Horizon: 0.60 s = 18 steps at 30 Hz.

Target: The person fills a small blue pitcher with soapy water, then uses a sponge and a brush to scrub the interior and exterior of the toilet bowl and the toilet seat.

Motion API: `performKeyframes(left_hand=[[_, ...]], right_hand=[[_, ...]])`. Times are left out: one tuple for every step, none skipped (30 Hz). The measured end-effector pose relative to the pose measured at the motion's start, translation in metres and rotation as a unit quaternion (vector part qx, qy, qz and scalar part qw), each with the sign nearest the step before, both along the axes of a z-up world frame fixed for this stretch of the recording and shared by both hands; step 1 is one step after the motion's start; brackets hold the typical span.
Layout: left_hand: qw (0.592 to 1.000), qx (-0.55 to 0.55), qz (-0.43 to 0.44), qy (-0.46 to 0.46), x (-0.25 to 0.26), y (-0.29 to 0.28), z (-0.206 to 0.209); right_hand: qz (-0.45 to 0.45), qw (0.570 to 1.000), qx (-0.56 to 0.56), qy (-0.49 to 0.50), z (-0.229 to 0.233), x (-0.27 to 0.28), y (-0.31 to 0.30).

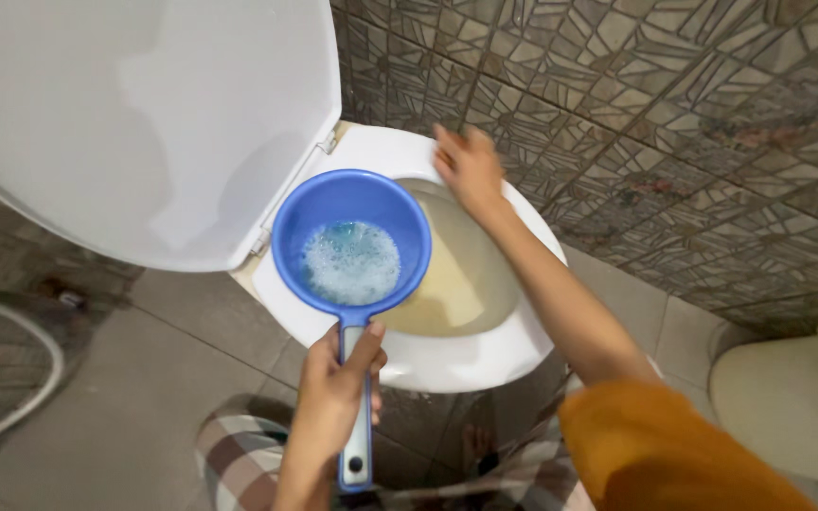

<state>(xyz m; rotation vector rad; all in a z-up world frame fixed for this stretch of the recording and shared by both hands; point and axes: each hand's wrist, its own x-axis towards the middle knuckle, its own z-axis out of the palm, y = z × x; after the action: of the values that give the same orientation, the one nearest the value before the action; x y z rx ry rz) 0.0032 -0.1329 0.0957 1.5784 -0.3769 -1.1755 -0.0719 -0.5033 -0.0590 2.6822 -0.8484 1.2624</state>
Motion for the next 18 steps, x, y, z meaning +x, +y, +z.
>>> performKeyframes(left_hand=[[1.0, 0.006, 0.006, 0.019, 0.004, 0.003, 0.003], [0.999, 0.012, 0.013, 0.037, 0.009, 0.006, 0.004], [0.999, 0.01, 0.011, 0.035, 0.015, 0.008, 0.004], [0.999, 0.004, 0.01, 0.035, 0.02, 0.01, 0.003], [0.999, 0.002, 0.009, 0.036, 0.024, 0.014, 0.001], [0.999, 0.002, 0.009, 0.034, 0.027, 0.018, -0.002], [0.999, 0.01, 0.02, 0.042, 0.028, 0.019, -0.004], [0.998, 0.018, 0.031, 0.05, 0.028, 0.02, -0.006], [0.998, 0.015, 0.033, 0.051, 0.029, 0.02, -0.009], [0.998, 0.009, 0.039, 0.052, 0.03, 0.02, -0.012], [0.997, 0.006, 0.046, 0.054, 0.03, 0.023, -0.016], [0.997, 0.006, 0.05, 0.055, 0.031, 0.025, -0.019], [0.996, 0.022, 0.069, 0.057, 0.03, 0.026, -0.022], [0.994, 0.037, 0.089, 0.058, 0.028, 0.027, -0.025], [0.993, 0.04, 0.094, 0.056, 0.029, 0.032, -0.026], [0.994, 0.04, 0.088, 0.053, 0.029, 0.037, -0.028], [0.995, 0.038, 0.079, 0.049, 0.032, 0.041, -0.031], [0.995, 0.038, 0.08, 0.046, 0.034, 0.045, -0.035]], right_hand=[[-0.043, 0.992, 0.089, 0.072, 0.003, -0.037, 0.015], [-0.064, 0.988, 0.126, 0.066, 0.006, -0.082, 0.044], [-0.094, 0.98, 0.166, 0.06, 0.013, -0.124, 0.08], [-0.126, 0.982, 0.133, 0.049, 0.025, -0.159, 0.114], [-0.182, 0.951, 0.249, 0.011, 0.036, -0.179, 0.134], [-0.181, 0.951, 0.25, 0.009, 0.039, -0.174, 0.132], [-0.21, 0.944, 0.253, 0.014, 0.041, -0.169, 0.125], [-0.238, 0.936, 0.257, 0.019, 0.04, -0.163, 0.115], [-0.189, 0.957, 0.213, 0.049, 0.034, -0.143, 0.093], [-0.139, 0.973, 0.167, 0.079, 0.026, -0.107, 0.066], [-0.134, 0.981, 0.119, 0.072, 0.013, -0.06, 0.046], [-0.057, 0.995, 0.055, 0.055, 0.008, -0.015, 0.027], [-0.103, 0.992, 0.043, 0.05, 0.002, 0.03, 0.021], [-0.097, 0.993, 0.042, 0.052, 0.001, 0.028, 0.019], [-0.087, 0.991, 0.084, 0.065, -0.001, 0.027, 0.021], [-0.076, 0.986, 0.125, 0.078, -0.004, 0.025, 0.027], [-0.079, 0.983, 0.127, 0.102, -0.004, -0.003, 0.034], [-0.05, 0.988, 0.127, 0.076, -0.003, -0.041, 0.047]])
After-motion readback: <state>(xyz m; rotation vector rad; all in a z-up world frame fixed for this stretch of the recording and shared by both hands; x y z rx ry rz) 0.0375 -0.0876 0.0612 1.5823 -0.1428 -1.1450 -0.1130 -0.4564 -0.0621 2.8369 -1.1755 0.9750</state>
